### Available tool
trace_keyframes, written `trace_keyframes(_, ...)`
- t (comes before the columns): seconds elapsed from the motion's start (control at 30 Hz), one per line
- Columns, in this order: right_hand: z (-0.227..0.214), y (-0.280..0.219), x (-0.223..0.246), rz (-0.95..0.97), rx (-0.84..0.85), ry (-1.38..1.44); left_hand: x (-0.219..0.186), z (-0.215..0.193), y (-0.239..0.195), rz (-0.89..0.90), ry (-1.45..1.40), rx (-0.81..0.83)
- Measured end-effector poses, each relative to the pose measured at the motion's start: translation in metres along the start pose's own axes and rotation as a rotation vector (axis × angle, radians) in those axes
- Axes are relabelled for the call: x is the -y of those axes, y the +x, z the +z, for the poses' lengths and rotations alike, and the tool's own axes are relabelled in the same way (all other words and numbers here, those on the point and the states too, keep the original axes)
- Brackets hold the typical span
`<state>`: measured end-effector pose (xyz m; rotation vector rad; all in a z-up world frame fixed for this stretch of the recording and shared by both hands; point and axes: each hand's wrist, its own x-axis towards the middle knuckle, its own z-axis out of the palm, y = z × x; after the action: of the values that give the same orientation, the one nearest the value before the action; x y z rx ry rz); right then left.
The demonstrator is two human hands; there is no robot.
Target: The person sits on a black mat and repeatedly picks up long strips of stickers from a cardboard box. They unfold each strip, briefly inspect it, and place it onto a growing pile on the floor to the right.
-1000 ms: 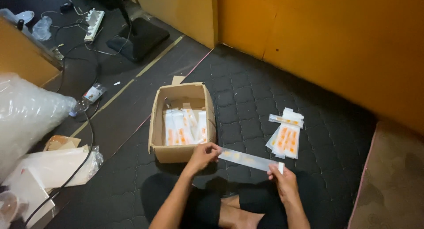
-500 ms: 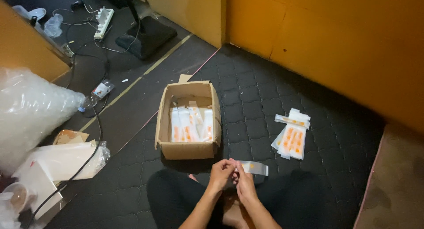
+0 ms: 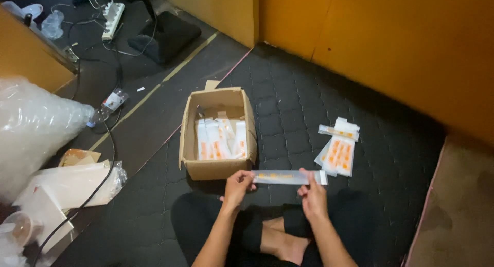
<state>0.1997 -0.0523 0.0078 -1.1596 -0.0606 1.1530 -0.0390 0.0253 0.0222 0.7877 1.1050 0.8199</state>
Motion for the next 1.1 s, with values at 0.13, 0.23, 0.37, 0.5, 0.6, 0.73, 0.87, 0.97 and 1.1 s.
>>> trace_keyframes(0.13,0.016,-0.013,0.021,-0.071,-0.085,-0.150,0.019,-0.005,0.021,0.008,0.193,-0.086)
trace_keyframes(0.23,0.027,-0.021,0.032,-0.101,-0.088,-0.125,0.014,0.001,0.018,-0.002,0.179,-0.095)
trace_keyframes(0.37,0.033,-0.026,0.035,-0.119,-0.087,-0.094,-0.002,0.009,0.010,-0.007,0.152,-0.102)
trace_keyframes(0.5,0.029,-0.018,0.034,-0.097,-0.073,-0.121,-0.004,0.009,0.012,-0.017,0.146,-0.103)
trace_keyframes(0.6,0.033,-0.022,0.041,-0.080,-0.069,-0.143,0.000,0.008,0.014,-0.009,0.154,-0.105)
trace_keyframes(0.73,0.029,-0.017,0.035,-0.080,-0.067,-0.166,-0.013,0.013,0.004,-0.017,0.147,-0.104)
trace_keyframes(0.87,0.021,-0.010,0.027,-0.116,-0.080,-0.154,-0.012,0.013,0.004,-0.026,0.187,-0.083)
trace_keyframes(0.97,0.012,-0.002,0.024,-0.105,-0.104,-0.140,-0.001,0.016,0.002,-0.040,0.154,-0.075)
trace_keyframes(1.1,0.010,0.000,0.031,-0.098,-0.160,-0.065,0.049,0.003,0.015,0.010,0.338,0.017)
